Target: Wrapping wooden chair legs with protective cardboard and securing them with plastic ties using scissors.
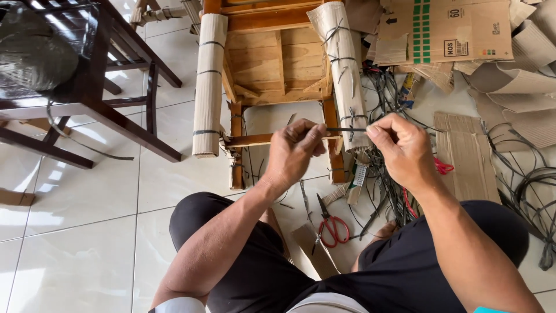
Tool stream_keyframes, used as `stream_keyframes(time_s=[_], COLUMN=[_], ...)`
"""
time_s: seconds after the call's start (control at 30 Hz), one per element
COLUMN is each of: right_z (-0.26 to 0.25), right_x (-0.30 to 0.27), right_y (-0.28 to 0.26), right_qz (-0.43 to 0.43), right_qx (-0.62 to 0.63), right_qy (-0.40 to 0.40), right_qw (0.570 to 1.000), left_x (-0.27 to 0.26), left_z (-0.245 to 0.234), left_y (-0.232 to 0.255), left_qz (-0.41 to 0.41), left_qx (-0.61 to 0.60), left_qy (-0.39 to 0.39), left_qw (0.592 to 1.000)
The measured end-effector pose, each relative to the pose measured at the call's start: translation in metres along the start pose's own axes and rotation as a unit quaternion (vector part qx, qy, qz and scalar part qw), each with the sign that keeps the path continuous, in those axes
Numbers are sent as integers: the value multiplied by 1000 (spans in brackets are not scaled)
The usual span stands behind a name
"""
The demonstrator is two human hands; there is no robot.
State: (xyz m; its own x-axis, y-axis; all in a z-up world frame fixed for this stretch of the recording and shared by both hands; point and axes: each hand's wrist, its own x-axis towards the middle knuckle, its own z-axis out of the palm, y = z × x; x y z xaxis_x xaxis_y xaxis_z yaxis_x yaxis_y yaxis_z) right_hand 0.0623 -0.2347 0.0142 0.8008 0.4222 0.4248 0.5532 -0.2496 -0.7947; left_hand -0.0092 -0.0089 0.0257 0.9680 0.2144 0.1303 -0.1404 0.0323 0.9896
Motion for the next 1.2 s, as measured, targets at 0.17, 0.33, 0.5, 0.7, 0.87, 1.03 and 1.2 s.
stream_keyframes(time_s=[0.17, 0.33, 0.5, 0.7, 0.87, 1.03, 1.2], right_z=[23, 60, 107, 161, 223, 265, 289], right_x=[13, 16, 30, 42, 64, 86, 123], right_y=[-21, -49, -29, 22, 66, 61, 60], right_qz=[-45, 21, 118, 239, 308, 363, 403], right_qx=[39, 98, 155, 141, 158, 221, 261], right_qy=[-4, 9, 3, -26, -55, -55, -14], right_qw=[998, 995, 981, 960, 936, 904, 877], left_x=[0, 14, 39, 50, 47, 62, 78], left_z=[-35, -106, -178, -230, -209, -234, -232], left_y=[11, 21, 24, -74, -32, -67, -61], left_qz=[29, 17, -32, -226, -266, -246, -161], left_qx=[24, 79, 265, 209, 53, 28, 181], left_qy=[69, 163, 306, 274, 253, 235, 253], left_qw=[997, 983, 914, 911, 928, 940, 937])
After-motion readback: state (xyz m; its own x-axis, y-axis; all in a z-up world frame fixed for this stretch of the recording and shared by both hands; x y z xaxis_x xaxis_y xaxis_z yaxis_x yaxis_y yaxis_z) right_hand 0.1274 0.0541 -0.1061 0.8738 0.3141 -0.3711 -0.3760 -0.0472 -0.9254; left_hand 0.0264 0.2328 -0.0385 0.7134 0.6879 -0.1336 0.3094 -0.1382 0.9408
